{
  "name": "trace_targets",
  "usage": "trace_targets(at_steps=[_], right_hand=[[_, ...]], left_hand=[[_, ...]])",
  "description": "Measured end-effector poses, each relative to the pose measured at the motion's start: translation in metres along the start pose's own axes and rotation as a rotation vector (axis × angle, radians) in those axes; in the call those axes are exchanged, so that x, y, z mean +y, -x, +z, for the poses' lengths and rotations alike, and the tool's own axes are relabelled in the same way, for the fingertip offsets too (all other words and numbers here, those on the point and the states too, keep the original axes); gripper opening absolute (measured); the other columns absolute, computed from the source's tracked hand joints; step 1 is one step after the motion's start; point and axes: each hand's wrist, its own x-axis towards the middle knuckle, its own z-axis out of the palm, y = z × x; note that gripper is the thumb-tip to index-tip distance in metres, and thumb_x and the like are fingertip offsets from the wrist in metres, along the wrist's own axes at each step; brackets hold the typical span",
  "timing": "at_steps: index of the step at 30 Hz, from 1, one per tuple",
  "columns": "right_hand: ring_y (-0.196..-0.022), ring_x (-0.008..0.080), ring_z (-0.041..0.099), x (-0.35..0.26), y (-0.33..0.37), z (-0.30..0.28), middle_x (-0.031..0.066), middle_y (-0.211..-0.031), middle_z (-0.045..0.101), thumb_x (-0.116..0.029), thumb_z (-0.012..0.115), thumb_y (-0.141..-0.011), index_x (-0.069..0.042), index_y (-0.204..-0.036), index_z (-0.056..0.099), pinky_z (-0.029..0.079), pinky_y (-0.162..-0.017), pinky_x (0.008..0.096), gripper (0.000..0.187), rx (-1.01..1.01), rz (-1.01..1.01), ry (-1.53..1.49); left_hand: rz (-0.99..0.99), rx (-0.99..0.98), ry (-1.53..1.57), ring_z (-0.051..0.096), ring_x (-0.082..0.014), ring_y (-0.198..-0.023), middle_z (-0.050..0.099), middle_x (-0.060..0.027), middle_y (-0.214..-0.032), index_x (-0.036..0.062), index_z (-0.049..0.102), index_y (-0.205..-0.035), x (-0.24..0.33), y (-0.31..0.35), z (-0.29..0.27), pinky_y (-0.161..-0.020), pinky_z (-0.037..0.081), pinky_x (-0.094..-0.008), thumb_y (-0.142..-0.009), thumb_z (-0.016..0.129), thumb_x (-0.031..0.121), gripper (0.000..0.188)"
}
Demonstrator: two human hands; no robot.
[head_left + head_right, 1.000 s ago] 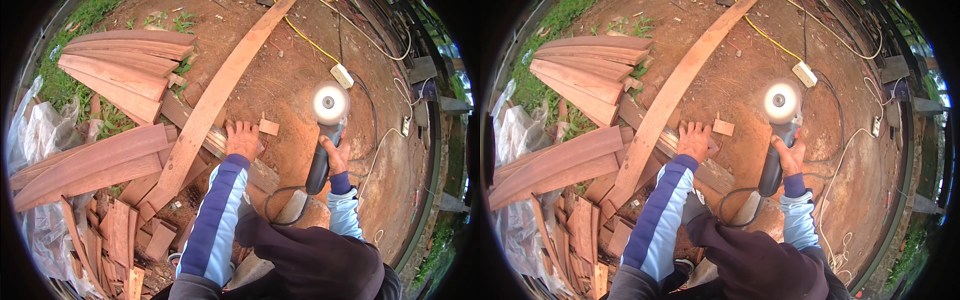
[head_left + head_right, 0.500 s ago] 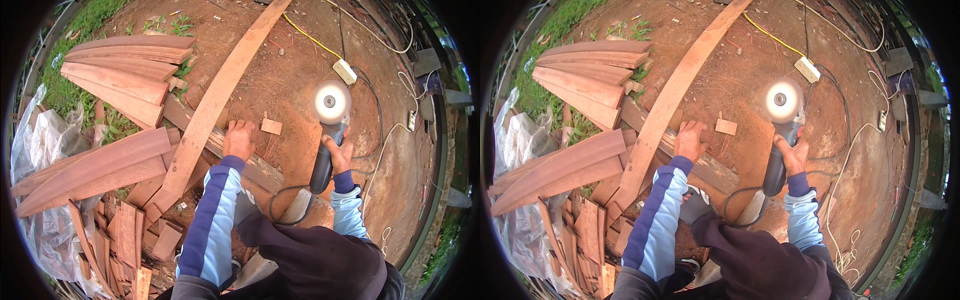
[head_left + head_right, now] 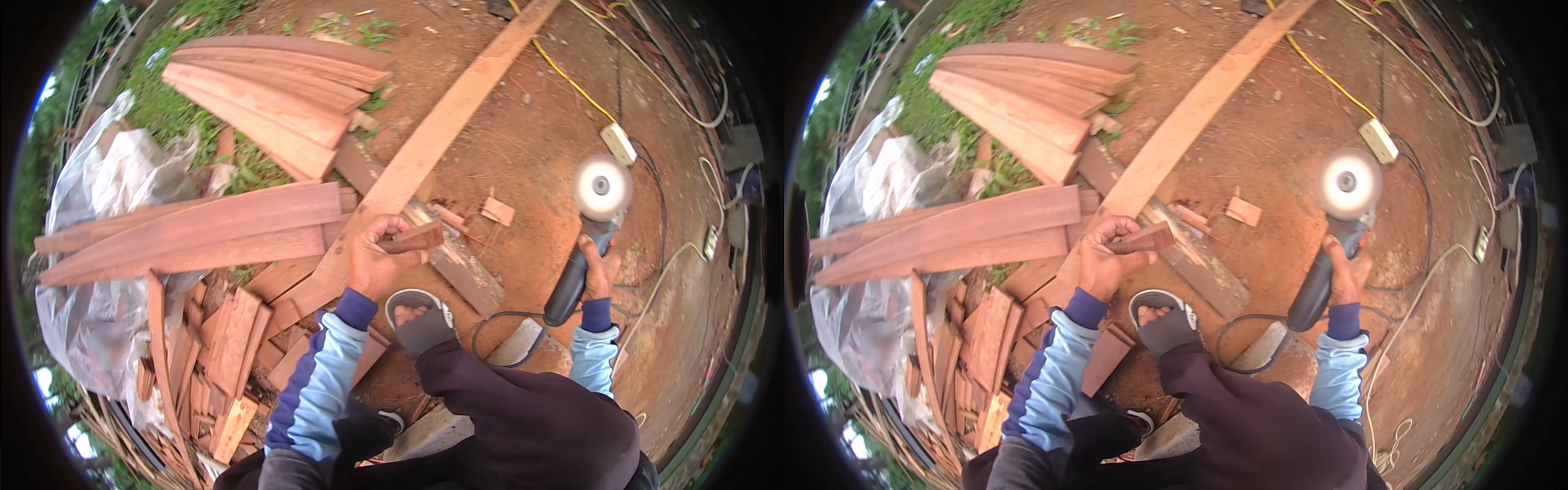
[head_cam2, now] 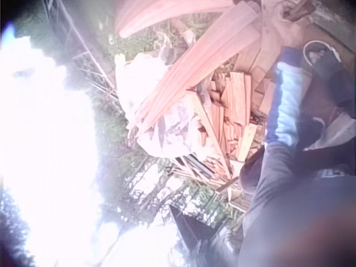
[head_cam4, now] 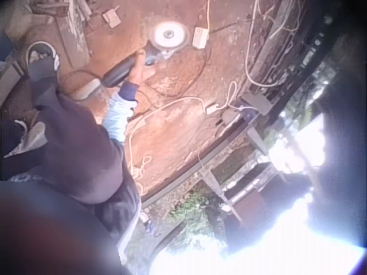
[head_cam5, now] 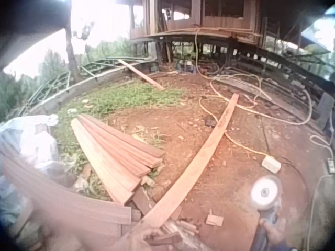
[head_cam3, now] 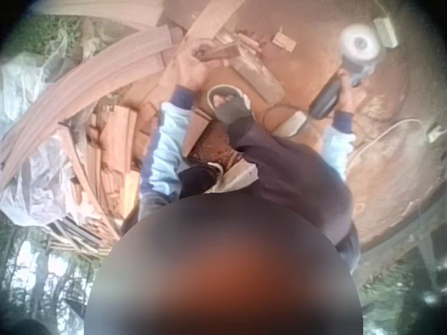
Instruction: The person sits on the ground and uses a metal ruler and pencil to mark a wooden plank. They then use an angle grinder to sand the edges of the plank, repeating the process on multiple pieces of wood.
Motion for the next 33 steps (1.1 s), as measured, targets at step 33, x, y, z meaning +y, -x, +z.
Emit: trace_targets(at_steps=[33], right_hand=[[-0.063,0.0147,0.057,-0.008,0.007,0.084,0.007,-0.078,0.06,-0.037,0.078,-0.077,0.001,-0.088,0.063,0.049,-0.056,0.0286,0.043,-0.114,0.021,0.13]], left_hand=[[-0.484,1.538,0.217,0.064,-0.0186,-0.076,0.067,-0.0097,-0.085,0.0018,0.061,-0.092,-0.103,0.542,-0.219,-0.071,0.052,-0.0334,-0.061,0.084,0.007,0.04]])
